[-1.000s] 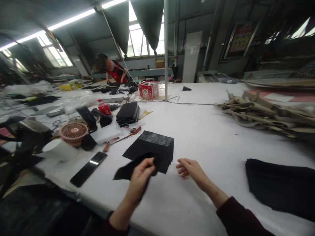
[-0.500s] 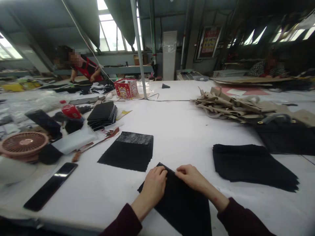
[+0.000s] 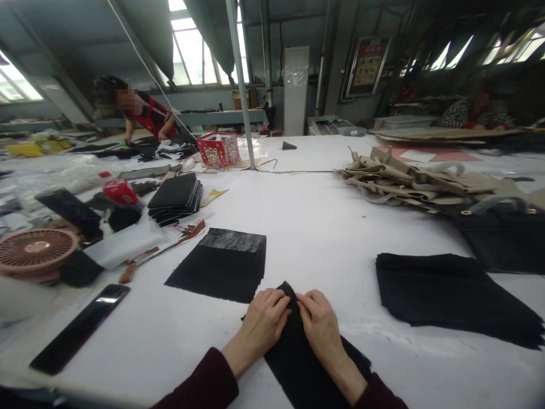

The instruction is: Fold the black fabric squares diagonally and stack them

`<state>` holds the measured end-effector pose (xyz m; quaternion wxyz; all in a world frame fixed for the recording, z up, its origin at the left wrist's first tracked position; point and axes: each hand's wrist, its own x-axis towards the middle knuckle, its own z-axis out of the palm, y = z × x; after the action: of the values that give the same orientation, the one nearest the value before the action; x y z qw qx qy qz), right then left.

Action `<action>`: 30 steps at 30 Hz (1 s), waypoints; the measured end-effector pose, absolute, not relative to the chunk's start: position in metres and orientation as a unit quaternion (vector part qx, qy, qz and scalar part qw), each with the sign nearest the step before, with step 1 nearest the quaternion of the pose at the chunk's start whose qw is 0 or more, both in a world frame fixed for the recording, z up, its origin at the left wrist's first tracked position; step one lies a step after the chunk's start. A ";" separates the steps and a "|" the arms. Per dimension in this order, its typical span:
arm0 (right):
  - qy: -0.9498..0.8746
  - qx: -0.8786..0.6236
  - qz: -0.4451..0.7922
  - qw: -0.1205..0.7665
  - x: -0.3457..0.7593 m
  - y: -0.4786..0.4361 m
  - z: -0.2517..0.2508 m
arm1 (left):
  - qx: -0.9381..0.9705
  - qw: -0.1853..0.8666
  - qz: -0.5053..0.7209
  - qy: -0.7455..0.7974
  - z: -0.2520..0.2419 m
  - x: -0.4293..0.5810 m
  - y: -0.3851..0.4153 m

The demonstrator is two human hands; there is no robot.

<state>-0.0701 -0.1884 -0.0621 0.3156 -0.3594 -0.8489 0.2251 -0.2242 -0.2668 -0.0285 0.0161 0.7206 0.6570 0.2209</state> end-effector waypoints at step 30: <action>-0.918 -0.280 0.061 0.274 -0.071 -0.198 -0.069 | 0.700 0.002 0.187 0.689 -0.036 -0.227 -0.264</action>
<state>-0.0715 -0.1976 -0.0686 0.2741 -0.2804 -0.9179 0.0612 -0.2274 -0.2640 -0.0356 0.0019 0.7002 0.6890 0.1869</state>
